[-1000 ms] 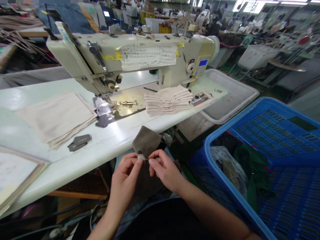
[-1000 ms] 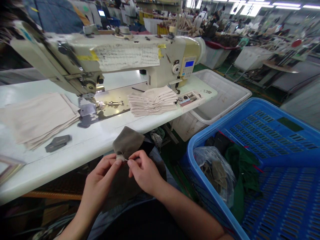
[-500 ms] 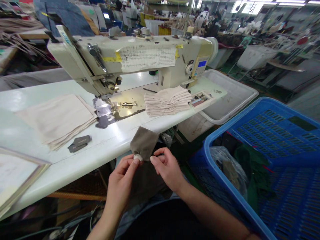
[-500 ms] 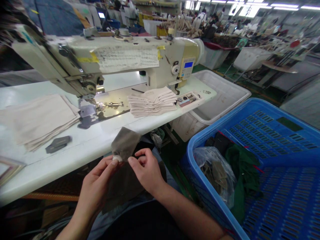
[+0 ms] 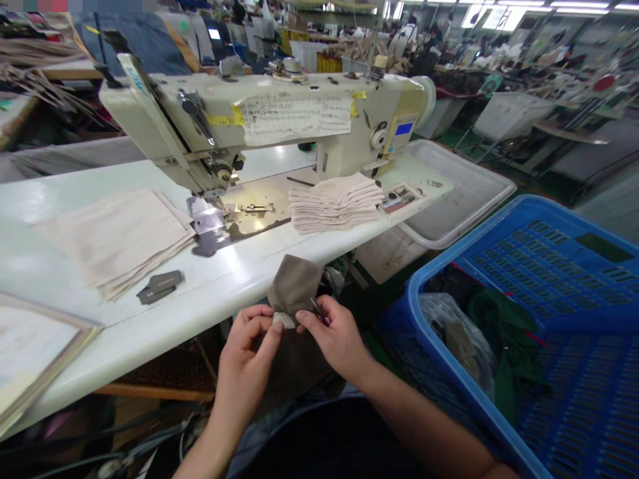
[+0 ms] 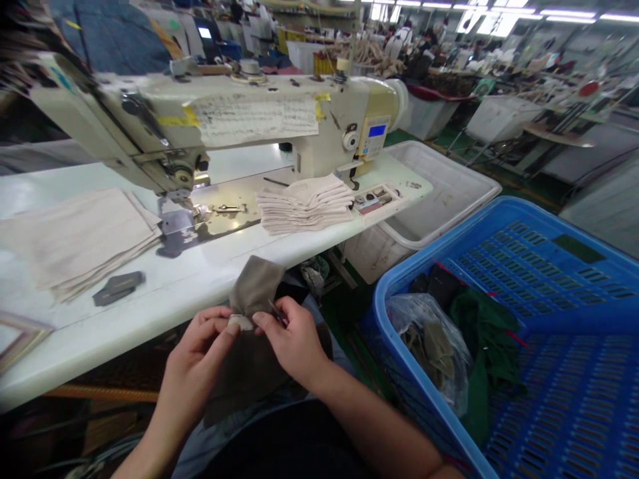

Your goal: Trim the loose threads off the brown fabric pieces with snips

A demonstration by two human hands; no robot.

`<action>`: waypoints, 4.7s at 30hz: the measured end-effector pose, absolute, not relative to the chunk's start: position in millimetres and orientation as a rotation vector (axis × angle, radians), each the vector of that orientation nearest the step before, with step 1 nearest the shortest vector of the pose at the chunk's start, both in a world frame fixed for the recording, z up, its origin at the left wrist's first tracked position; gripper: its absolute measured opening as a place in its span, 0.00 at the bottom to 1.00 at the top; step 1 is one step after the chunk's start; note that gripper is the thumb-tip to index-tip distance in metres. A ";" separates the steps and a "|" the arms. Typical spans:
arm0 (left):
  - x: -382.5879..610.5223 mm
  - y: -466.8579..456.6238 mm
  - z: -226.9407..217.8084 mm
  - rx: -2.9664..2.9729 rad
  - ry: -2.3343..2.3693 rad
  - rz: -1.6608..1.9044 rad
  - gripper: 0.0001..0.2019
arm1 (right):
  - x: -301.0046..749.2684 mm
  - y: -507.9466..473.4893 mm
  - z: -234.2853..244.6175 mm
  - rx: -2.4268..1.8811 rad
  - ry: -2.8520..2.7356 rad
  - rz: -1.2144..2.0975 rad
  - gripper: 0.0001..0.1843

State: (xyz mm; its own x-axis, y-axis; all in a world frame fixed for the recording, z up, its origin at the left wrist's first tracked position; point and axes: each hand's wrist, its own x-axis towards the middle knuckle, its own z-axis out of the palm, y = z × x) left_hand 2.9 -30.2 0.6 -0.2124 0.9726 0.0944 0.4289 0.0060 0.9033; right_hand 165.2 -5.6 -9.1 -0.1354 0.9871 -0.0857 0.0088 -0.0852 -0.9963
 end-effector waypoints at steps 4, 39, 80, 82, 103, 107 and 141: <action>6.9 -33.3 -3.4 1.536 1.661 1.110 0.14 | 163.2 -6.7 -3.7 -1.193 -1.249 1.523 0.14; -5.3 -24.3 3.2 1.535 1.606 1.167 0.13 | 166.5 -12.7 -3.1 -1.233 -1.557 1.447 0.06; -5.0 -28.6 -10.5 2.149 1.547 1.161 0.05 | 168.4 -2.9 -4.2 -1.276 -1.541 1.590 0.08; -4.7 -29.2 -11.2 2.206 1.555 1.145 0.05 | 167.2 -3.1 -7.5 -1.304 -1.525 1.580 0.08; -0.9 -32.7 2.0 1.517 1.545 1.117 0.12 | 160.6 -9.3 -11.9 -1.084 -1.501 0.960 0.08; -2.9 -32.4 4.5 1.538 1.555 1.127 0.09 | 164.3 -12.4 -13.0 -1.004 -1.552 0.850 0.06; -2.2 -31.1 1.9 1.703 1.658 1.121 0.12 | 169.1 -16.5 -3.9 -1.124 -1.574 1.370 0.09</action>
State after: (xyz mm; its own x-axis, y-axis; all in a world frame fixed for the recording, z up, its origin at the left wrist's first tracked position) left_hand -2.2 -31.1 1.9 -0.0856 0.9745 0.2074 0.5555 -0.1261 0.8219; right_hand 169.1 -16.5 -3.9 -0.3307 0.9437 -0.0074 0.1380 0.0406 -0.9896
